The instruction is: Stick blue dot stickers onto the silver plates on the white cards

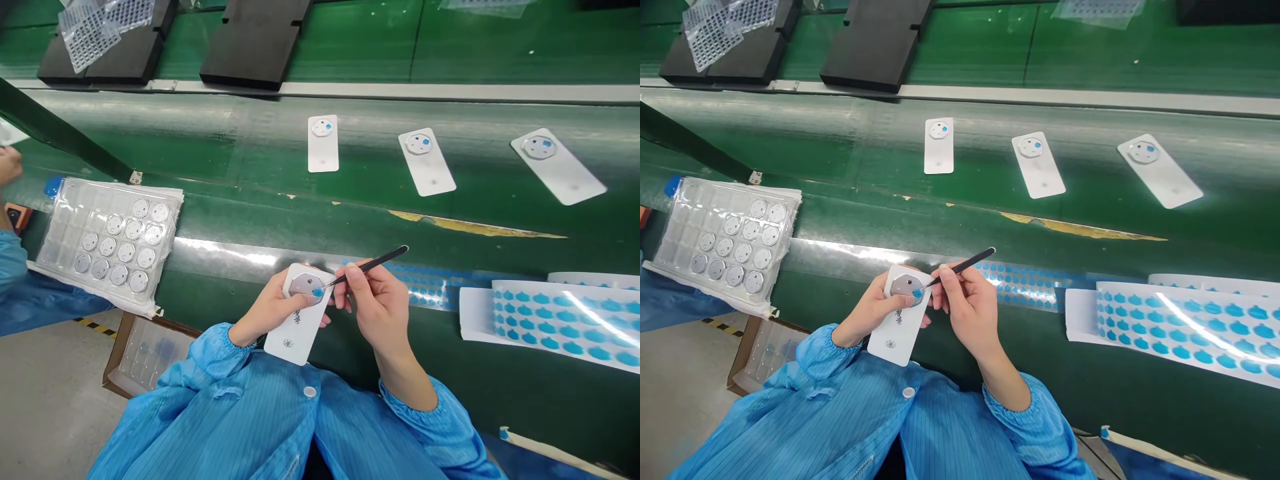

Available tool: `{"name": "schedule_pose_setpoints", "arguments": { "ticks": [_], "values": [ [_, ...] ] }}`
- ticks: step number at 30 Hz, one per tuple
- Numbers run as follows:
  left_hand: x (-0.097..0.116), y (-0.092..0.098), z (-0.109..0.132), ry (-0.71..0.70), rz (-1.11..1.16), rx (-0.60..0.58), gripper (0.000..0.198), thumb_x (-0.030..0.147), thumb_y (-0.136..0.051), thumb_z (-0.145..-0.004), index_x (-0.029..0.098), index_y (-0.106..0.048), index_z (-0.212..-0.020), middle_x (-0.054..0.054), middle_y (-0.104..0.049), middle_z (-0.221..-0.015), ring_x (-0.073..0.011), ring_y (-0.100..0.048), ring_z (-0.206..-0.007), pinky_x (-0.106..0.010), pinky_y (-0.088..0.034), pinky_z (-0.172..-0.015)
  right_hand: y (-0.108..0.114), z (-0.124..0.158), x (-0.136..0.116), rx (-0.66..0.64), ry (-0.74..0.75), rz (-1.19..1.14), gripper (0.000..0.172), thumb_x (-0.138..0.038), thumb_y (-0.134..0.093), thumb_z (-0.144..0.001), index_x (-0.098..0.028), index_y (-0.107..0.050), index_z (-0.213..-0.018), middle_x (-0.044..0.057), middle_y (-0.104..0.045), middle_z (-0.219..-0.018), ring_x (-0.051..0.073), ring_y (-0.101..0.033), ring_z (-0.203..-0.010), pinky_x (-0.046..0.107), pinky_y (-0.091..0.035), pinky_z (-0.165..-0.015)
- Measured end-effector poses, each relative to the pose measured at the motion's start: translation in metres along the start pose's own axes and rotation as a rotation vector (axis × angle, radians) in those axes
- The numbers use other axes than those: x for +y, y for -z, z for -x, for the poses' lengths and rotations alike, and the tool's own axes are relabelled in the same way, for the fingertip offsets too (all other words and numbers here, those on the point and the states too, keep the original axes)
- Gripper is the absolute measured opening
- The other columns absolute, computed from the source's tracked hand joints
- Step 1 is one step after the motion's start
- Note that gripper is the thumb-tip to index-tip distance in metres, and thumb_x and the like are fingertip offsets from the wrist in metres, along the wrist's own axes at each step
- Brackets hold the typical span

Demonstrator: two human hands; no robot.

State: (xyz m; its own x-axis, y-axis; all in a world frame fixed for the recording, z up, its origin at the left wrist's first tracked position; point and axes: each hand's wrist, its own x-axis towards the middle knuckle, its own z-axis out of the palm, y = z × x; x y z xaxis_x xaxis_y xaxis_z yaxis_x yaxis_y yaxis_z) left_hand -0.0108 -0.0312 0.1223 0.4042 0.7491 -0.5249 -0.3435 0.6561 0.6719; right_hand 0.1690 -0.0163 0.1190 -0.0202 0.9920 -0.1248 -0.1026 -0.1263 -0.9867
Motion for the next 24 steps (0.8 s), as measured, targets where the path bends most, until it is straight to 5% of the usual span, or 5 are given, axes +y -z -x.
{"name": "schedule_pose_setpoints", "arguments": {
  "ticks": [24],
  "values": [
    [-0.0028,0.0031,-0.005,-0.08,0.012,-0.031,0.048,0.028,-0.082,-0.085,0.015,-0.059,-0.125,-0.008,-0.077,-0.094,-0.0279,-0.079,-0.072,-0.037,-0.068,-0.065,-0.003,-0.0068,0.0067,-0.016,0.02,-0.028,0.029,-0.046,-0.072,-0.101,-0.02,-0.073,-0.089,-0.002,-0.062,-0.057,0.01,-0.058,-0.047,0.018,-0.044,-0.041]
  ]
}}
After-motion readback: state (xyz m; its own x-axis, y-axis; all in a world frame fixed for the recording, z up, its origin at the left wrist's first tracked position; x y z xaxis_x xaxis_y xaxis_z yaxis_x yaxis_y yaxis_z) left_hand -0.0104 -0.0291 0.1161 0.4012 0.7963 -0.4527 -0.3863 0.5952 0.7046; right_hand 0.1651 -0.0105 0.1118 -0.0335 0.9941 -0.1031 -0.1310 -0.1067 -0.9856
